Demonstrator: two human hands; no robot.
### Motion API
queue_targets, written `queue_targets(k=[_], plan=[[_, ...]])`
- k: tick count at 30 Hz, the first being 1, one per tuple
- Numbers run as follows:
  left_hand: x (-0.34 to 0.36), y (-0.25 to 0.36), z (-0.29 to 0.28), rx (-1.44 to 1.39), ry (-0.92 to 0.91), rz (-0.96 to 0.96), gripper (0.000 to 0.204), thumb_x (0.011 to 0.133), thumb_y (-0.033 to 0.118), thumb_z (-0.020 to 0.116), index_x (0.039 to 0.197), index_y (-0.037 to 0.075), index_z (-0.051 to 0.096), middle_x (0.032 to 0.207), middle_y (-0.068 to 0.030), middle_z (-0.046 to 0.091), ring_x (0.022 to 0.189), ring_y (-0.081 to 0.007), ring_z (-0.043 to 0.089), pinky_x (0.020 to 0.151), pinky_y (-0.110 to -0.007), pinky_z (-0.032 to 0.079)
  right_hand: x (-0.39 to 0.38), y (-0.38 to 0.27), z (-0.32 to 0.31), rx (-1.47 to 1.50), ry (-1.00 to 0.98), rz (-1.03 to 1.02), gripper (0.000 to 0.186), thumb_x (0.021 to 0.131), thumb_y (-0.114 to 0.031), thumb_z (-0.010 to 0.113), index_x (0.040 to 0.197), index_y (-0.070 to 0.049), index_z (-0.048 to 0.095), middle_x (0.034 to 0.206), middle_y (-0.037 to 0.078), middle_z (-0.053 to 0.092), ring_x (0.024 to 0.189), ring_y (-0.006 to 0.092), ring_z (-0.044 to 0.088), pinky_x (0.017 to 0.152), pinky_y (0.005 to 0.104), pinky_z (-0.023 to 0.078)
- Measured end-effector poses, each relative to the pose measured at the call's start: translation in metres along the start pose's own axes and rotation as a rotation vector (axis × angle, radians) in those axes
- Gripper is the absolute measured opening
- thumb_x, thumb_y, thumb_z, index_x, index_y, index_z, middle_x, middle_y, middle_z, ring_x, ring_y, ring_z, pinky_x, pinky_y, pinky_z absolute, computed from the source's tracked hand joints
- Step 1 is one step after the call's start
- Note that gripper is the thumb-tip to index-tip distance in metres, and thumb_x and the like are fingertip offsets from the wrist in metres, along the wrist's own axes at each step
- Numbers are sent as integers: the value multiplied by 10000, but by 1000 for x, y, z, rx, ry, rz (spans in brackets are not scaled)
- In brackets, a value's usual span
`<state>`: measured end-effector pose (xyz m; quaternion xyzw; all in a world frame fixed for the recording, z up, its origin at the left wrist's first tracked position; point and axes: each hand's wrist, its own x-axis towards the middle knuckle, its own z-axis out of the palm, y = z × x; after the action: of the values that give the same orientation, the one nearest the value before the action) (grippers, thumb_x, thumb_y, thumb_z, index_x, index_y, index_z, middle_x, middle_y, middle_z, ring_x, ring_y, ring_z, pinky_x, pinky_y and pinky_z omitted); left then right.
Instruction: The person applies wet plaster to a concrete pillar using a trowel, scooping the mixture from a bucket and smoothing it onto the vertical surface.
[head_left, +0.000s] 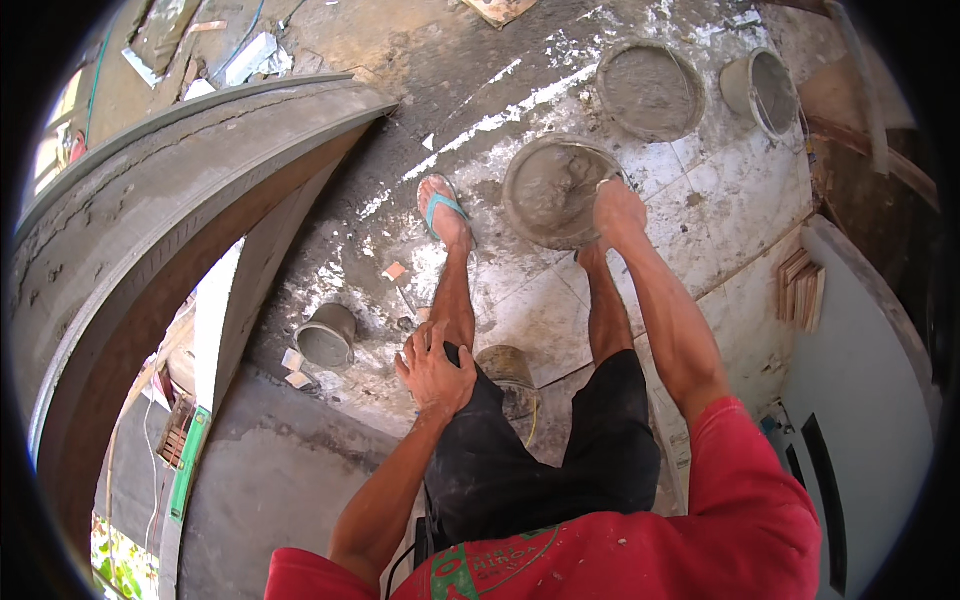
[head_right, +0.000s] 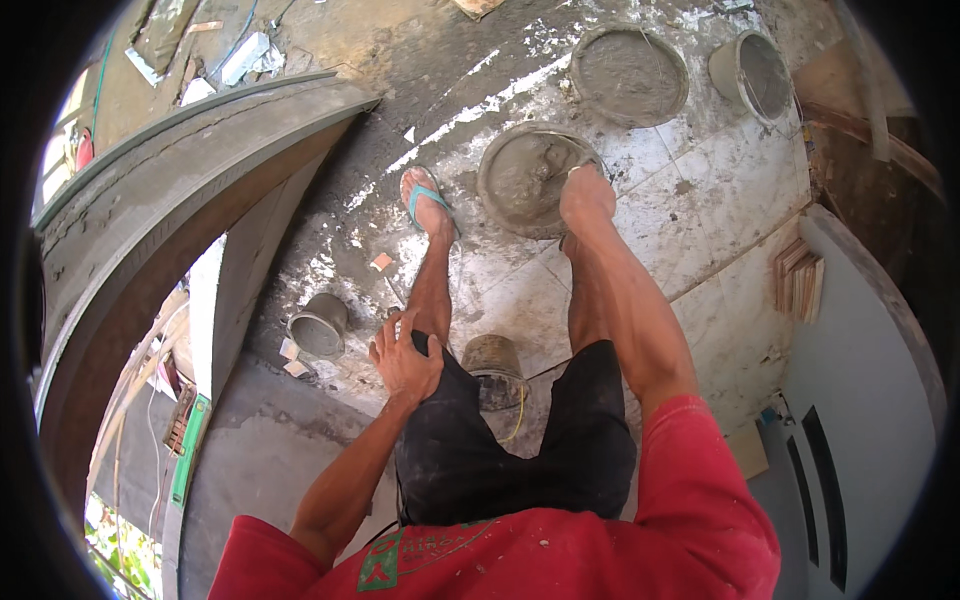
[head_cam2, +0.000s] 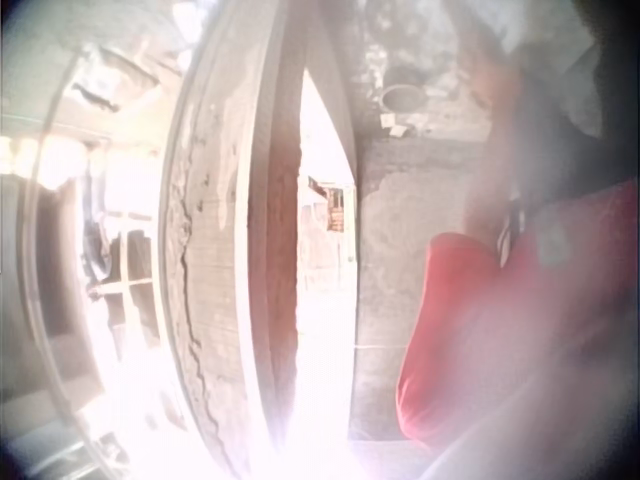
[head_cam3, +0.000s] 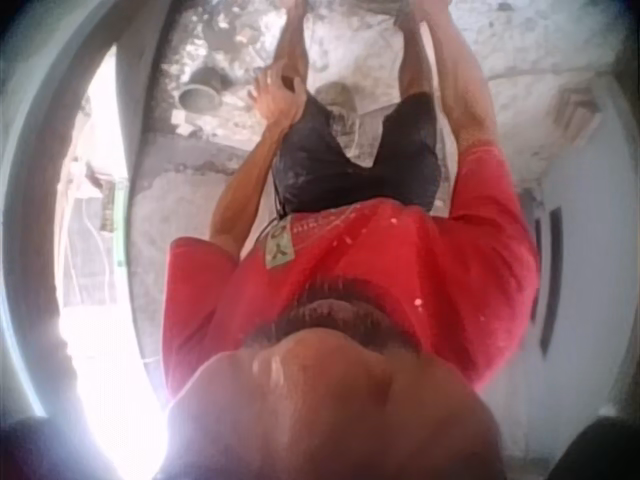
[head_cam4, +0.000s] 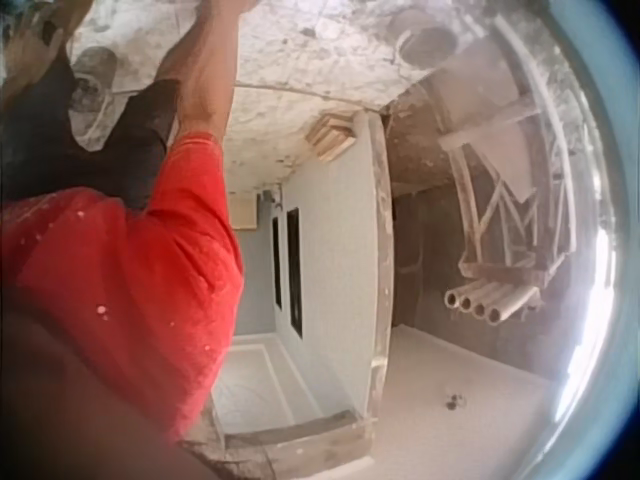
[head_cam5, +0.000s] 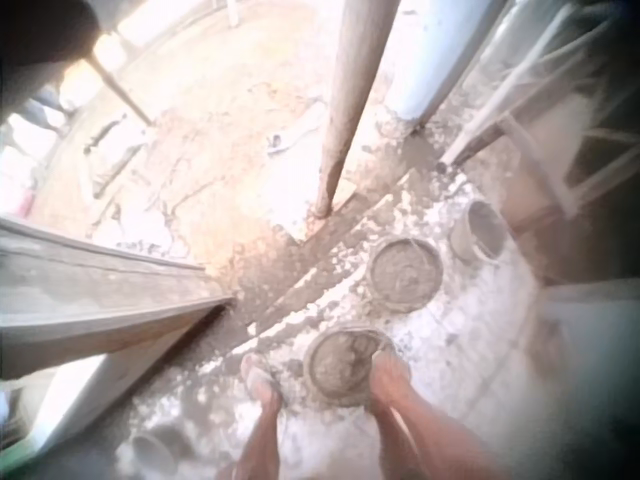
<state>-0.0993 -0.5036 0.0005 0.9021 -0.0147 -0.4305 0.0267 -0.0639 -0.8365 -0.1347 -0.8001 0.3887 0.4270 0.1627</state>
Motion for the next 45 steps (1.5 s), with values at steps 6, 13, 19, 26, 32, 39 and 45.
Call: queue_targets(k=[6,13,19,26,32,39,45], plan=[[-3,0,2,-17,-17,-1,567,798,305,629,1338,177,512,1365,-75,455,1338,-306,365,1113,-602,214,-5,2,75,-277,100,-227,175,888,-70,559,846,-25,722,984,180,708,922,300,712,764,371,585],[-3,-4,-2,-16,-2,-37,576,797,307,634,1345,179,510,1367,-89,459,1339,-313,365,1114,-610,211,-54,15,25,-113,27,-180,161,879,-67,564,853,-4,711,928,195,710,908,327,712,692,405,588],[-2,9,3,-33,-13,6,566,801,300,631,1340,178,510,1377,-88,452,1341,-314,363,1119,-607,204,20,-2,49,-247,180,-230,126,851,-60,597,840,-30,718,916,166,721,861,319,722,633,398,584],[-4,3,0,-6,50,-3,547,773,262,655,1300,164,544,1317,-80,480,1290,-305,413,1102,-537,257,-36,37,78,-274,-44,-197,134,844,-88,620,920,-25,710,986,200,710,898,310,719,677,396,590],[-6,-3,4,-11,59,-2,554,771,263,661,1305,167,545,1314,-75,483,1290,-301,414,1105,-531,250,-13,39,5,-94,-8,-163,205,851,-113,581,954,27,688,968,277,683,963,395,680,801,460,561],[-5,5,7,-8,57,28,550,767,265,664,1297,168,553,1305,-73,492,1289,-300,416,1105,-525,254,-17,37,95,7,-83,-190,244,844,-169,555,912,32,674,998,288,664,965,437,656,848,521,527],[-4,-6,4,-12,33,0,559,780,291,650,1315,178,535,1340,-82,481,1317,-308,393,1110,-594,227,-82,47,52,78,39,98,250,851,-226,562,936,-25,683,979,284,667,954,451,653,854,519,525]])
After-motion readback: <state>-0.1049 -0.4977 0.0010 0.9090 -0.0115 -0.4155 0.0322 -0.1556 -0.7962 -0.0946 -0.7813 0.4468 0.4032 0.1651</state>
